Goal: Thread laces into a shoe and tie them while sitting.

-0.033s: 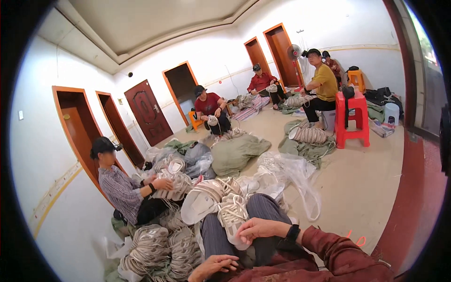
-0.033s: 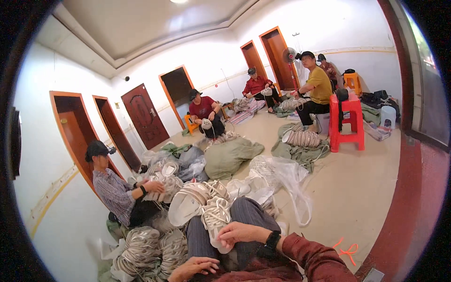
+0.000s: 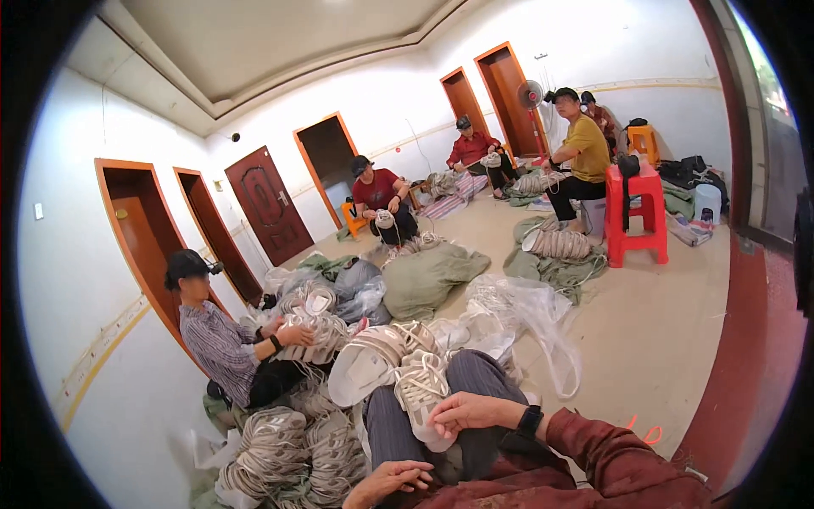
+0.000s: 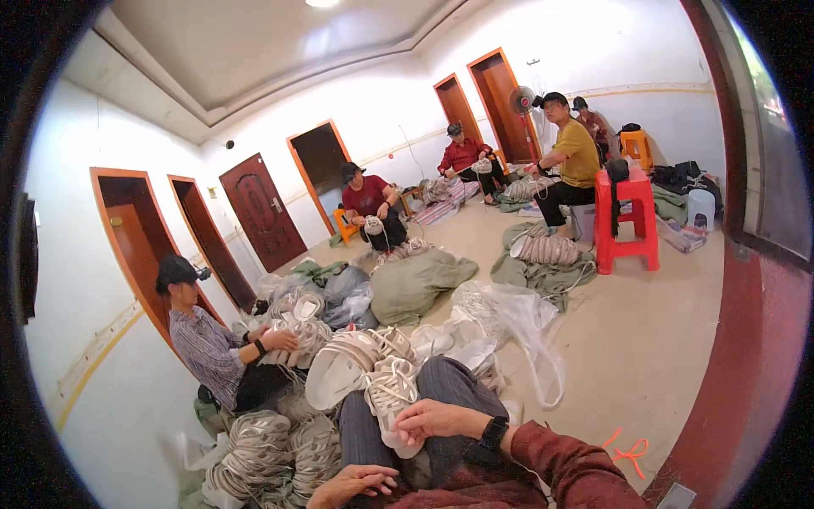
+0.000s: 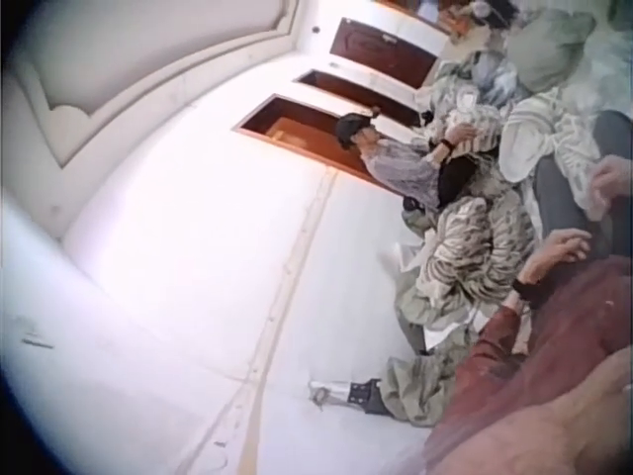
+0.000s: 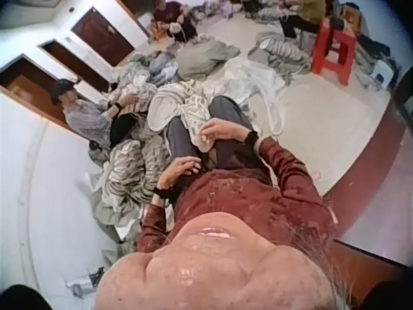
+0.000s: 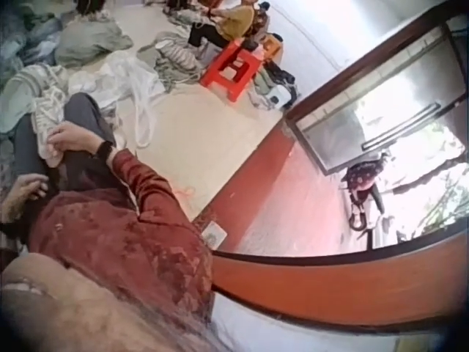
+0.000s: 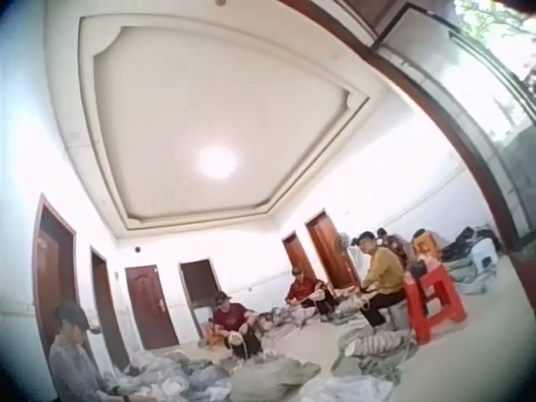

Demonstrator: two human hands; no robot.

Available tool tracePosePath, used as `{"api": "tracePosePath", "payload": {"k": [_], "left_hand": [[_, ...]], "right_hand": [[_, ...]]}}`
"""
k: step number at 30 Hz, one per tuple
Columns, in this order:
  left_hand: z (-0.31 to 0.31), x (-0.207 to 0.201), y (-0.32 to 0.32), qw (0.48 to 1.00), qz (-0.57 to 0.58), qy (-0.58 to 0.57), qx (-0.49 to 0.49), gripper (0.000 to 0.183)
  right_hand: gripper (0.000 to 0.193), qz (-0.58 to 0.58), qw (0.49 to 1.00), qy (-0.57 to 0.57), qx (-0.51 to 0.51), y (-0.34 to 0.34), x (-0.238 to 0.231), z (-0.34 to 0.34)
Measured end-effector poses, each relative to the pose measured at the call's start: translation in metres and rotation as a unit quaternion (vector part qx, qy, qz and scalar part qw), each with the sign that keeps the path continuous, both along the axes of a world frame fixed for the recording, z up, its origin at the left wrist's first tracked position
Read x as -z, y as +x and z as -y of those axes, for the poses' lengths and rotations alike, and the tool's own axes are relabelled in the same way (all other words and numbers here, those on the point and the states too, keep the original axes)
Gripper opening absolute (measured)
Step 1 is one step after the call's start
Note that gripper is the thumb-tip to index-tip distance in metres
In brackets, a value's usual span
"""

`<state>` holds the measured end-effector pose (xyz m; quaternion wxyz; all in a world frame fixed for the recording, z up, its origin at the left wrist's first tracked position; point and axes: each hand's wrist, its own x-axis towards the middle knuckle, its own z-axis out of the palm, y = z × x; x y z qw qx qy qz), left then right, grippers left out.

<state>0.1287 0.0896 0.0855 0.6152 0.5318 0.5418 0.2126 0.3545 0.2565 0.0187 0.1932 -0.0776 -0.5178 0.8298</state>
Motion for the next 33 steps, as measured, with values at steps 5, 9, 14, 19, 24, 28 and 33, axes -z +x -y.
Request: {"api": "tracePosePath", "payload": {"k": [5, 9, 14, 19, 24, 28, 33], "left_hand": [[-0.01, 0.012, -0.01, 0.999, 0.015, -0.047, 0.012, 0.043], [-0.018, 0.024, -0.022, 0.995, 0.08, -0.066, 0.002, 0.043], [-0.027, 0.03, -0.018, 0.985, 0.144, -0.091, -0.001, 0.037], [-0.041, 0.047, -0.013, 0.972, 0.203, -0.115, -0.004, 0.03], [-0.043, 0.049, -0.016, 0.954, 0.27, -0.134, 0.012, 0.034], [-0.044, 0.047, -0.015, 0.959, 0.247, -0.136, -0.021, 0.032], [-0.055, 0.054, -0.016, 0.952, 0.25, -0.169, -0.042, 0.029]], "right_hand": [[0.024, -0.011, 1.0, -0.019, -0.003, -0.004, 0.003, -0.001], [0.025, -0.011, 0.998, -0.049, -0.026, -0.007, -0.001, -0.001], [0.025, 0.033, 0.994, 0.009, -0.102, -0.029, -0.016, 0.012], [0.024, 0.048, 0.991, 0.06, -0.11, -0.018, -0.02, 0.018], [0.023, 0.036, 0.99, 0.063, -0.122, -0.021, -0.017, 0.017], [0.024, 0.011, 0.992, 0.051, -0.114, -0.023, -0.011, 0.016], [0.024, 0.0, 0.992, 0.064, -0.108, -0.026, -0.006, 0.014]]}}
